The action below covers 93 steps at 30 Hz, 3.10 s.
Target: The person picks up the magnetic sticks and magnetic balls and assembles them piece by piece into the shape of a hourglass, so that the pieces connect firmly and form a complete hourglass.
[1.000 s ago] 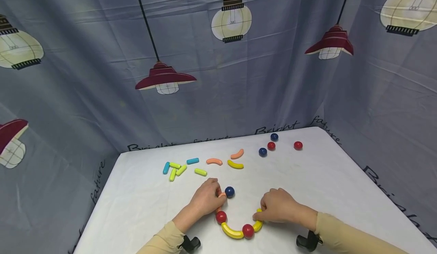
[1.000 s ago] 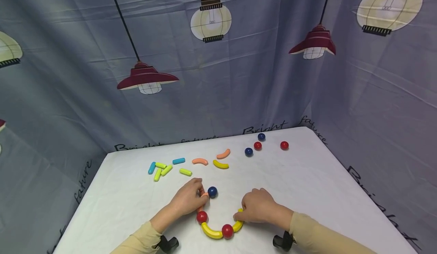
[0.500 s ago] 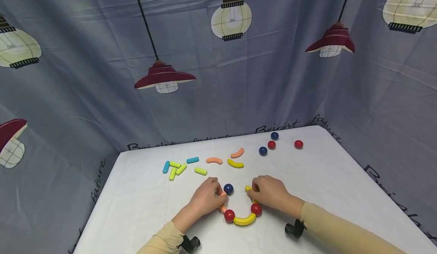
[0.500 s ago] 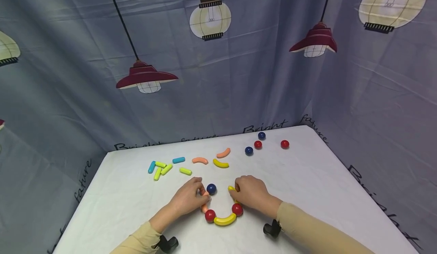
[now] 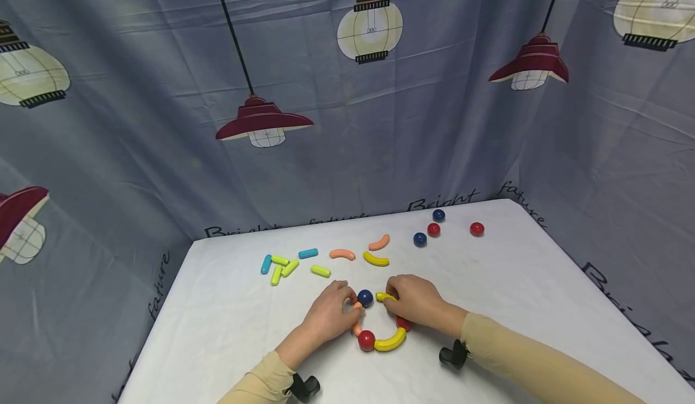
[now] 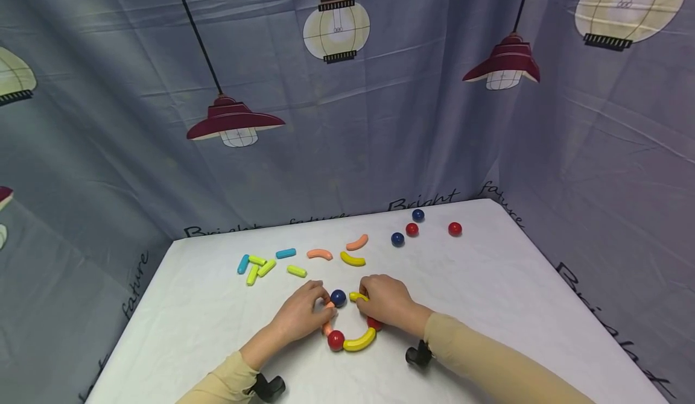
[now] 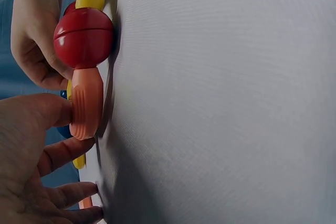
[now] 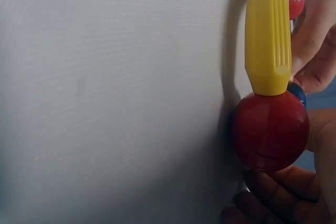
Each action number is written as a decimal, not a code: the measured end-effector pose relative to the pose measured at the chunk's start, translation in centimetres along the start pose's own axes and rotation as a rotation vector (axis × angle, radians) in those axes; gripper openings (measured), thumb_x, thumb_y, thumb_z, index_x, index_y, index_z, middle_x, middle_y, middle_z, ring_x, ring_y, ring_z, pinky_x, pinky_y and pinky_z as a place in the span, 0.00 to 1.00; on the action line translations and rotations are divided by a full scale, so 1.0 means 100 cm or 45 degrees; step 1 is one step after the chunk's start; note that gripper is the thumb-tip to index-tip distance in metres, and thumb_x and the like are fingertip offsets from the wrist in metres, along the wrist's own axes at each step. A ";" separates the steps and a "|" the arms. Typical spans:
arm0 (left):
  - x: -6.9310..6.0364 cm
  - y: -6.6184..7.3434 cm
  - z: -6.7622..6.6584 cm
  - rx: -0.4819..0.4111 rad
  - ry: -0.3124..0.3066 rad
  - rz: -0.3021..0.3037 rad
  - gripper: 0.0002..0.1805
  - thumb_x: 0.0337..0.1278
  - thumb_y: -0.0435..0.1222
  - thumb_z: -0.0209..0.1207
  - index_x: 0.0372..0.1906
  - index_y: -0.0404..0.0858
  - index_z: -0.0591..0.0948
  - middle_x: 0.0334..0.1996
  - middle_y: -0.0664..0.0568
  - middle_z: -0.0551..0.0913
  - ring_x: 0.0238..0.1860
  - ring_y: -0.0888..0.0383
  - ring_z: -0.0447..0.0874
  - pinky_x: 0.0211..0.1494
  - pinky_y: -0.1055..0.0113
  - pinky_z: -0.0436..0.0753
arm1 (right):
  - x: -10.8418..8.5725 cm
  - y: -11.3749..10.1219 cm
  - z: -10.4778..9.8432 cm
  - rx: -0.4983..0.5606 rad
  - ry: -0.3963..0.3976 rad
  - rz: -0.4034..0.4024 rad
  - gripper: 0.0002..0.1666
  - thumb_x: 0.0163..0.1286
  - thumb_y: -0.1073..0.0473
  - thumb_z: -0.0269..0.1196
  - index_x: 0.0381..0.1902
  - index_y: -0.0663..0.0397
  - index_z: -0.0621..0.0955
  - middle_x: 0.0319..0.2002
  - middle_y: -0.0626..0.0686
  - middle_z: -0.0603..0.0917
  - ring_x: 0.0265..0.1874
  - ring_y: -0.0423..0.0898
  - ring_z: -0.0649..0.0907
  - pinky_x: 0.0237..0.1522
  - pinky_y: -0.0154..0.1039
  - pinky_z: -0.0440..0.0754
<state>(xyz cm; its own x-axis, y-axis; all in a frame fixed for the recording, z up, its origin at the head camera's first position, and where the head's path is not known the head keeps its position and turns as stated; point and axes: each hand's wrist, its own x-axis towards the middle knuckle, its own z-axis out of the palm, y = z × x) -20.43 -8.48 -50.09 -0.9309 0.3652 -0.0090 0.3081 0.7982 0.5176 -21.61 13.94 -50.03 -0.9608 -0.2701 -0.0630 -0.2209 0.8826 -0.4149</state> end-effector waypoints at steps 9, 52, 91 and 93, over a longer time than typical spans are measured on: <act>0.001 0.002 -0.002 0.003 -0.012 0.024 0.12 0.63 0.48 0.66 0.43 0.45 0.86 0.65 0.40 0.76 0.67 0.43 0.74 0.67 0.46 0.75 | 0.002 -0.002 -0.001 0.010 -0.013 -0.006 0.09 0.64 0.51 0.70 0.35 0.46 0.82 0.22 0.43 0.75 0.19 0.41 0.74 0.21 0.35 0.74; 0.010 -0.024 -0.036 -0.084 0.078 0.034 0.09 0.69 0.42 0.63 0.49 0.45 0.86 0.51 0.52 0.84 0.56 0.49 0.81 0.59 0.49 0.80 | -0.021 0.081 -0.006 0.492 -0.098 -0.086 0.12 0.66 0.39 0.70 0.48 0.21 0.86 0.76 0.52 0.67 0.79 0.64 0.46 0.69 0.76 0.41; 0.041 -0.076 -0.045 0.341 0.204 0.176 0.10 0.59 0.40 0.73 0.45 0.48 0.88 0.44 0.57 0.85 0.49 0.54 0.79 0.54 0.54 0.78 | -0.021 0.082 -0.003 0.473 -0.092 -0.051 0.15 0.62 0.39 0.73 0.47 0.19 0.86 0.77 0.47 0.66 0.80 0.61 0.44 0.69 0.76 0.38; 0.039 -0.070 -0.045 0.200 0.184 0.162 0.10 0.61 0.41 0.71 0.47 0.48 0.87 0.45 0.57 0.84 0.51 0.54 0.79 0.56 0.53 0.79 | -0.021 0.083 -0.002 0.464 -0.094 -0.052 0.15 0.62 0.38 0.73 0.47 0.19 0.86 0.77 0.47 0.66 0.80 0.61 0.44 0.69 0.76 0.39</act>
<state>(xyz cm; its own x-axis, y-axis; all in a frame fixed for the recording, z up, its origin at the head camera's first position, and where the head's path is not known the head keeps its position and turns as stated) -27.09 -14.79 -49.91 -0.8974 0.4046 0.1759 0.4411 0.8189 0.3672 -21.49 21.87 -53.11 -0.9348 -0.3411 -0.0991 -0.1722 0.6791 -0.7136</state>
